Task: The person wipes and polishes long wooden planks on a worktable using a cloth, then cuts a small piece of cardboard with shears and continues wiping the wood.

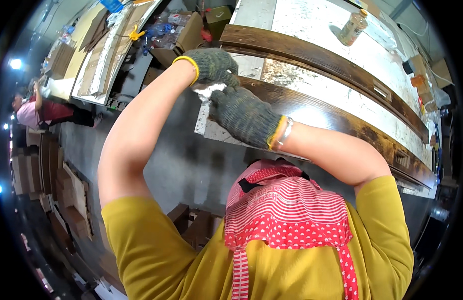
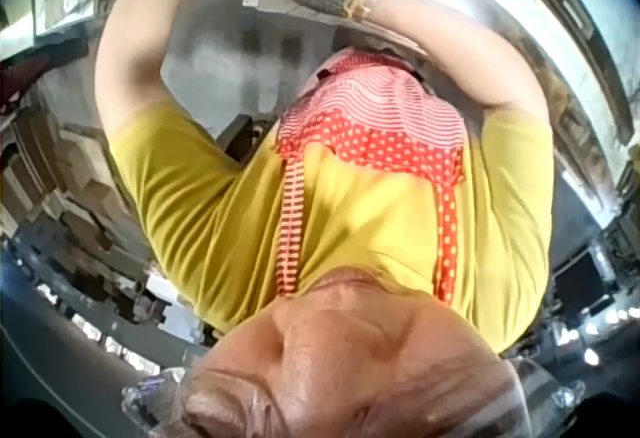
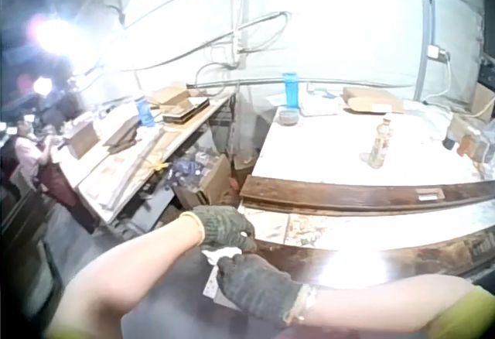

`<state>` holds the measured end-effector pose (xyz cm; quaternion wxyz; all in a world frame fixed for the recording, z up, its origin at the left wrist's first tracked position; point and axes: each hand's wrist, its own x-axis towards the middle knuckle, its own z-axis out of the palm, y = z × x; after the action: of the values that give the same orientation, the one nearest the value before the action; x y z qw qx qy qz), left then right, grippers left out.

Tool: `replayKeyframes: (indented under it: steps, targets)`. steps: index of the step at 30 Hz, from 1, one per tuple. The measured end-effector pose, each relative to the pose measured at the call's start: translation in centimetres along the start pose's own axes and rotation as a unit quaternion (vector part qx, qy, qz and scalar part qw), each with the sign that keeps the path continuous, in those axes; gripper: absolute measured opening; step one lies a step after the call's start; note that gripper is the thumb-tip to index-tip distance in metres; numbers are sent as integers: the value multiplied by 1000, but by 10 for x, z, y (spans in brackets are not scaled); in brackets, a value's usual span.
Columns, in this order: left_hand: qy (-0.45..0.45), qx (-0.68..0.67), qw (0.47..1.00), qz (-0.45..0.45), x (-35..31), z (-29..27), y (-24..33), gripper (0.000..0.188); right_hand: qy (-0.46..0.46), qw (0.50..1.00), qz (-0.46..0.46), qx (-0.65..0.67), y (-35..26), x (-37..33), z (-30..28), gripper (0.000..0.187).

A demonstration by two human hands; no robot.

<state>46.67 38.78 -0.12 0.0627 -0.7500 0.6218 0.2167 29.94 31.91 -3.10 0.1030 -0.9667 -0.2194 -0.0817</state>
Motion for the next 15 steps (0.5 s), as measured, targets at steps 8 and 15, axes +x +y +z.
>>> replayKeyframes:
  steps: [8, 15]
  targets:
    - [288, -286, 884, -233, -89, 14, 8, 28, 158, 959, 103, 212, 85, -32, -51, 19]
    - [262, -143, 940, -166, -43, 84, 179, 56, -17, 977, -74, 197, 63, 24, -58, 18]
